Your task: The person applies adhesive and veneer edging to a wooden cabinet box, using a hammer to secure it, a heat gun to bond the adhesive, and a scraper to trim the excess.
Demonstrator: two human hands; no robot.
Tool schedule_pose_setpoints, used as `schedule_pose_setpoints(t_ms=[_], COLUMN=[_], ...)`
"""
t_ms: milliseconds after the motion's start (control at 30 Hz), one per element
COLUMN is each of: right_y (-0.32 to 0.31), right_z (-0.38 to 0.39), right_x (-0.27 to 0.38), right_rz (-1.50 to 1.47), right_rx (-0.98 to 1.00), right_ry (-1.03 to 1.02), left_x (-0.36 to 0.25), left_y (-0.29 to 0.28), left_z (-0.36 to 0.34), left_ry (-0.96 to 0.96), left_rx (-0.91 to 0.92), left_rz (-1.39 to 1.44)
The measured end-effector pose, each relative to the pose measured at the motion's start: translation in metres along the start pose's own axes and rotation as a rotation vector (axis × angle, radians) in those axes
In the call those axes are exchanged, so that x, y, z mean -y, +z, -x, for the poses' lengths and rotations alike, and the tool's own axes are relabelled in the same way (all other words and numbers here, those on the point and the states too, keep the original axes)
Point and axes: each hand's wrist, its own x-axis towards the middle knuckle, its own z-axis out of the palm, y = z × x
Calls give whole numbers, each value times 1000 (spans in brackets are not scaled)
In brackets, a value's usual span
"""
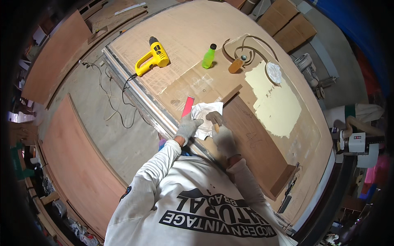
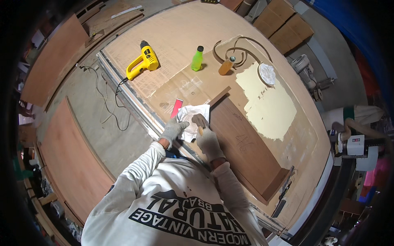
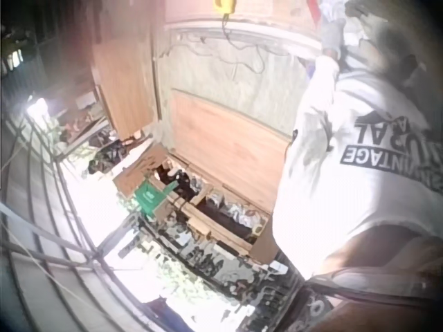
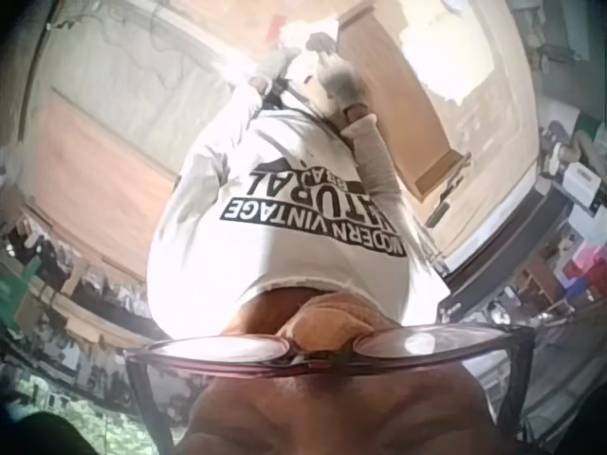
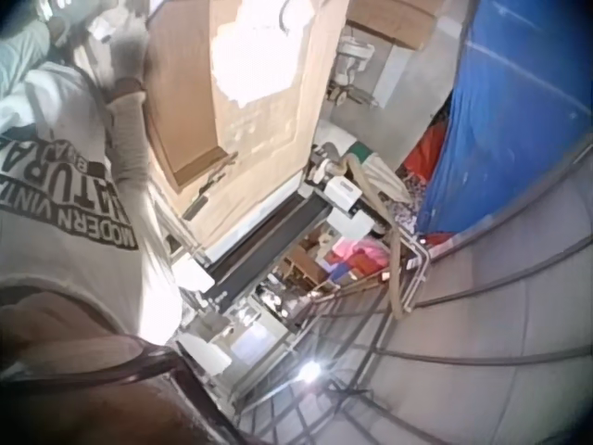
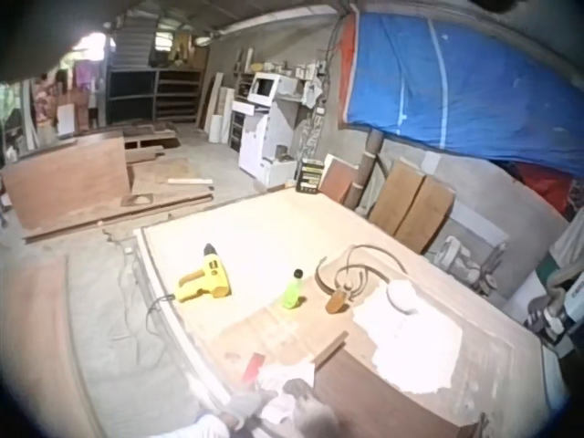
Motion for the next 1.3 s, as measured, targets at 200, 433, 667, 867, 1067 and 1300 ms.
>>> schedule_pose_setpoints(t_ms=[200, 433, 667, 867, 1067, 1300], right_y=[28, -63, -83, -56, -45, -44], right_z=[1, 41, 94, 181, 198, 204], right_x=[-40, 13, -6, -42, -32, -54], right_rz=[200, -765, -154, -768, -640, -687], right_rx=[-214, 6, -354, -27, -175, -91], right_ry=[-360, 375, -104, 658, 405, 423], left_x=[-16, -114, -60, 4, 14, -6], left_y=[5, -40, -82, -13, 10, 21], left_z=[12, -2, -87, -21, -25, -34], left_ry=[118, 316, 468, 261, 128, 19], left_rx=[36, 148, -825, 97, 140, 150], left_rz=[63, 754, -755, -262, -287, -117])
